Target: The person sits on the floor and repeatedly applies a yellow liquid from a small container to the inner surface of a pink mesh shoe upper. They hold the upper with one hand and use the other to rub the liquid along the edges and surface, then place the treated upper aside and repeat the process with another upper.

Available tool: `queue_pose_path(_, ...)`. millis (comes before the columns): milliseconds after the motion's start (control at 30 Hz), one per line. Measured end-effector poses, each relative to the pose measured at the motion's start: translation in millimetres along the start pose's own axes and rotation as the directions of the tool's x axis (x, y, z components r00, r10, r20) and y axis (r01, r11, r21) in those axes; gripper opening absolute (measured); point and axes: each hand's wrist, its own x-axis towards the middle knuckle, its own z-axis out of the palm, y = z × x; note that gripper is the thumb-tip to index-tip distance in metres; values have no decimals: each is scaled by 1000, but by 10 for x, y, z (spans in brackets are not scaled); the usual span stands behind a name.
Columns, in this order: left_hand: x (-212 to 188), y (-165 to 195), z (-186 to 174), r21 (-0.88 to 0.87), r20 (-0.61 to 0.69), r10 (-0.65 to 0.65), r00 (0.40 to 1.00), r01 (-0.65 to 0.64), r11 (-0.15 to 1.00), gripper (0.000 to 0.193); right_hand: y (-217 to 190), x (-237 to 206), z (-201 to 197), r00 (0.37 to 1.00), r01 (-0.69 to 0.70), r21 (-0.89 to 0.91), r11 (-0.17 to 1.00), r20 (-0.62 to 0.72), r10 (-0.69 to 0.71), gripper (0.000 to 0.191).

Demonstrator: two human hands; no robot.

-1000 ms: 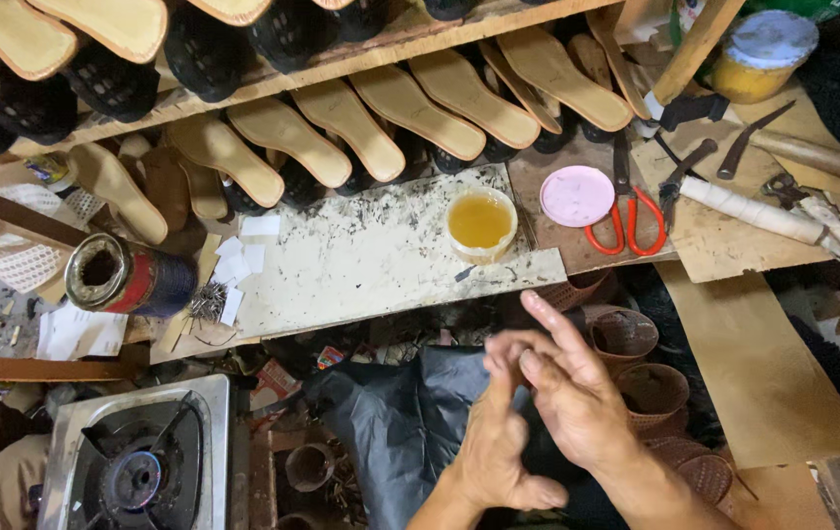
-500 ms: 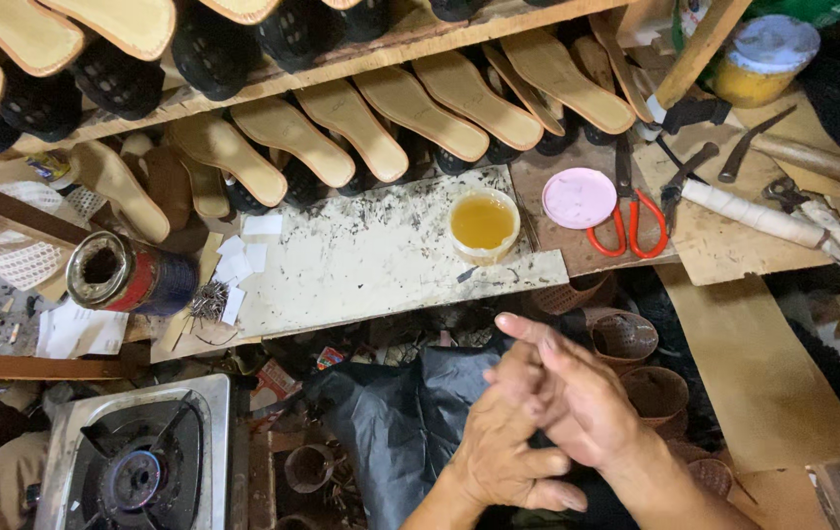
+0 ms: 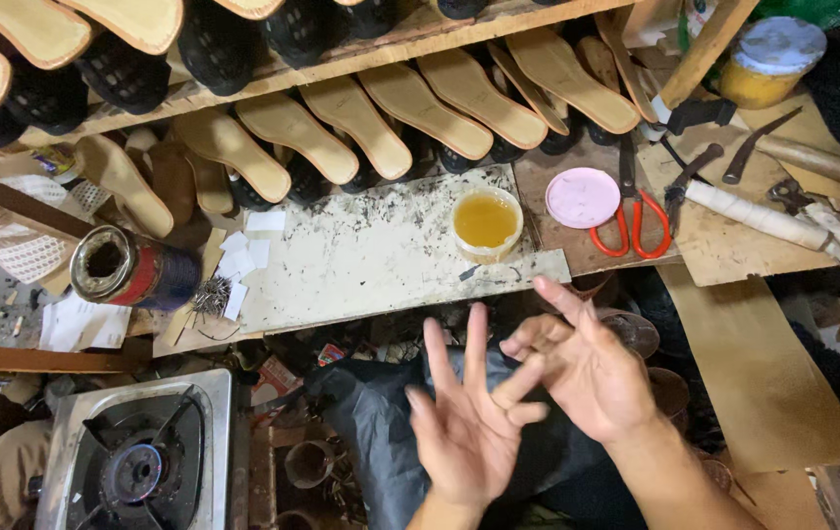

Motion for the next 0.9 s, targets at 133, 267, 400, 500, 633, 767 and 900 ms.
queue_pose_path(133, 126, 153, 161, -450, -107, -210, 972, 141, 882, 80, 121, -115, 103, 925, 77, 70, 995, 368, -98, 51)
queue_pose_path(267, 105, 115, 204, -566, -75, -273, 959, 184, 803, 82, 318, -248, 45, 934, 140, -37, 989, 336, -120, 52)
queue_pose_path(400, 59, 71, 193, -511, -82, -297, 951, 215, 832, 81, 418, -272, -67, 939, 205, -152, 967, 308, -151, 46)
queue_pose_path(500, 82, 64, 169, -444, -112, -303, 946, 226, 867, 80, 399, -208, -105, 949, 149, -54, 987, 289, -127, 44)
queue_pose_path(633, 121, 92, 120, -465, -181, -323, 929, 208, 860, 81, 328, -166, -65, 963, 13, 62, 998, 266, -29, 51)
queue_pose_path(767, 110, 94, 64, -593, -85, -306, 948, 199, 780, 81, 276, -203, 8, 961, 29, -73, 997, 277, -8, 54)
queue_pose_path(900, 77, 51, 14, -441, -81, -322, 943, 255, 860, 80, 294, -249, 17, 966, 55, -165, 985, 260, -10, 47)
